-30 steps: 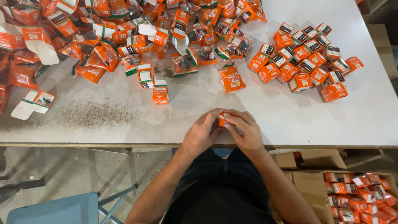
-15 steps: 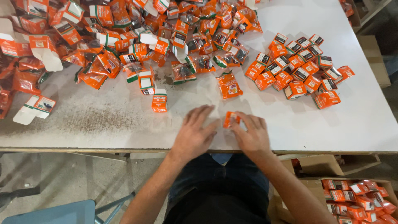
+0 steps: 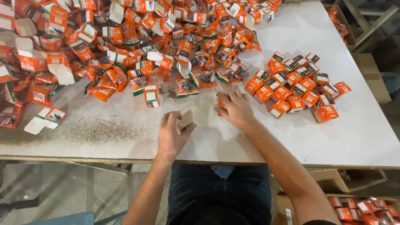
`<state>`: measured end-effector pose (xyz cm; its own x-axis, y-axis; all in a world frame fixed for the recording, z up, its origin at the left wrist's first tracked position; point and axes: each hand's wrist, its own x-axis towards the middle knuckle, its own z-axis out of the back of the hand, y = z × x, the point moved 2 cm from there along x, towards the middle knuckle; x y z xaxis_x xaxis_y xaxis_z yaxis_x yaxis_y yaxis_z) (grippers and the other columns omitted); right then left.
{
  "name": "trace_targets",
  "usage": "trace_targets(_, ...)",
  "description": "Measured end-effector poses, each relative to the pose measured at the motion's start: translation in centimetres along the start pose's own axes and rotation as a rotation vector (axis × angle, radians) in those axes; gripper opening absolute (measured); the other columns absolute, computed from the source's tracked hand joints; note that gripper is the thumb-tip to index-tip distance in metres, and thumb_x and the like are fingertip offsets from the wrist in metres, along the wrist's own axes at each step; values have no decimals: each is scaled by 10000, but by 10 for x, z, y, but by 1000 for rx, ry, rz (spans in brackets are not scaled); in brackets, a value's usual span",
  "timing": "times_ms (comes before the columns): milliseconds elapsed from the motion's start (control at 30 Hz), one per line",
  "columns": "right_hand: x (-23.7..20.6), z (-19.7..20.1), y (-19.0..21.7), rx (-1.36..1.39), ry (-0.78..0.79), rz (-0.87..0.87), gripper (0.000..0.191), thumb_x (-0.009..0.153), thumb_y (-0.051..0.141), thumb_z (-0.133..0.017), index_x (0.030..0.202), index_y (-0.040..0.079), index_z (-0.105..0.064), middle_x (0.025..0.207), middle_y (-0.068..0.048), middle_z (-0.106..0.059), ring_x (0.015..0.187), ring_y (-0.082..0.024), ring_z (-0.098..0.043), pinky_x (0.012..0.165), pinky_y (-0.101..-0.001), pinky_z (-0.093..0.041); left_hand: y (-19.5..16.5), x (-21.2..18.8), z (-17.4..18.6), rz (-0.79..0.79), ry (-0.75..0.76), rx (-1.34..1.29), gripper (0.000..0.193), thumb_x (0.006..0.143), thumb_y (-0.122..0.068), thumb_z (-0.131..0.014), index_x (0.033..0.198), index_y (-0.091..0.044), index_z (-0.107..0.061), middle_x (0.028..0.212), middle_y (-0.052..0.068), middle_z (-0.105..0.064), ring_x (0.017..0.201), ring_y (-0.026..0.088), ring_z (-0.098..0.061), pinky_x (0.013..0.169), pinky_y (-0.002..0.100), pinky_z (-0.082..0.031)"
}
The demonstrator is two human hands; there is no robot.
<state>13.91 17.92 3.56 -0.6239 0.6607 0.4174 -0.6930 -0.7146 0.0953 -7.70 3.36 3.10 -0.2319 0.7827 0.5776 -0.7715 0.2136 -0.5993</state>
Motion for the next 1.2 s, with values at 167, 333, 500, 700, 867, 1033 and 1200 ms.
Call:
trace_targets(167, -46, 4, 16, 180, 6, 1, 399, 836, 364, -806, 1014, 37, -664, 1148, -163, -576, 1190, -377, -531, 990, -513, -453, -24, -10, -16, -85, 45, -102, 528, 697, -270, -917, 1027, -28, -583, 938, 138, -687, 917, 362, -630, 789, 458, -543)
trace_targets(333, -81, 23, 25, 298, -126, 103, 246, 901, 113, -666, 1112, -3, -617, 1211, -184, -652, 1124, -380, -587, 958, -479, -474, -39, -9, -31, -72, 188, -70, 542, 713, -346, -903, 1005, -24, -580, 947, 150, -695, 932, 379, -660, 776, 469, -556)
trace_targets(500, -99, 32, 33, 598, -121, -287, 229, 1001, 72, -576, 1210, 53, -670, 805, -95, -685, 756, -272, -653, 711, -405, -527, -52, -12, -32, -144, 229, -105, 561, 742, -313, -868, 1136, -23, -593, 1022, 173, -703, 947, 381, -671, 770, 464, -562)
trace_targets(700, -96, 31, 55, 744, -194, -474, 228, 960, 148, -688, 1165, 54, -650, 711, -98, -656, 604, -160, -613, 573, -333, -499, -64, -5, -30, -237, 308, -99, 520, 747, -257, -862, 1099, -25, -558, 1017, 166, -700, 954, 368, -673, 791, 463, -564)
trace_targets(867, -87, 39, 63, 783, -226, -449, 226, 926, 120, -697, 1132, 42, -648, 836, -87, -716, 611, -130, -663, 543, -292, -529, -64, -4, -15, -198, 521, -247, 425, 730, -54, -770, 1102, -10, -570, 1048, 170, -675, 908, 340, -698, 781, 428, -585)
trace_targets(1033, -88, 42, 58, 761, -224, -498, 142, 958, 129, -680, 1059, 35, -645, 783, -94, -710, 624, -162, -692, 575, -313, -539, -60, -10, -7, -288, 300, -280, 323, 801, 26, -749, 1101, 7, -632, 1355, 222, -647, 1030, 365, -705, 832, 389, -614)
trace_targets(1200, -89, 35, 52, 676, -124, -490, 101, 976, 144, -657, 999, 50, -629, 702, -114, -691, 595, -221, -716, 556, -337, -525, -58, -22, -11, -365, 203, -225, 344, 737, -51, -815, 955, -26, -550, 1333, 221, -635, 1143, 401, -670, 938, 431, -587)
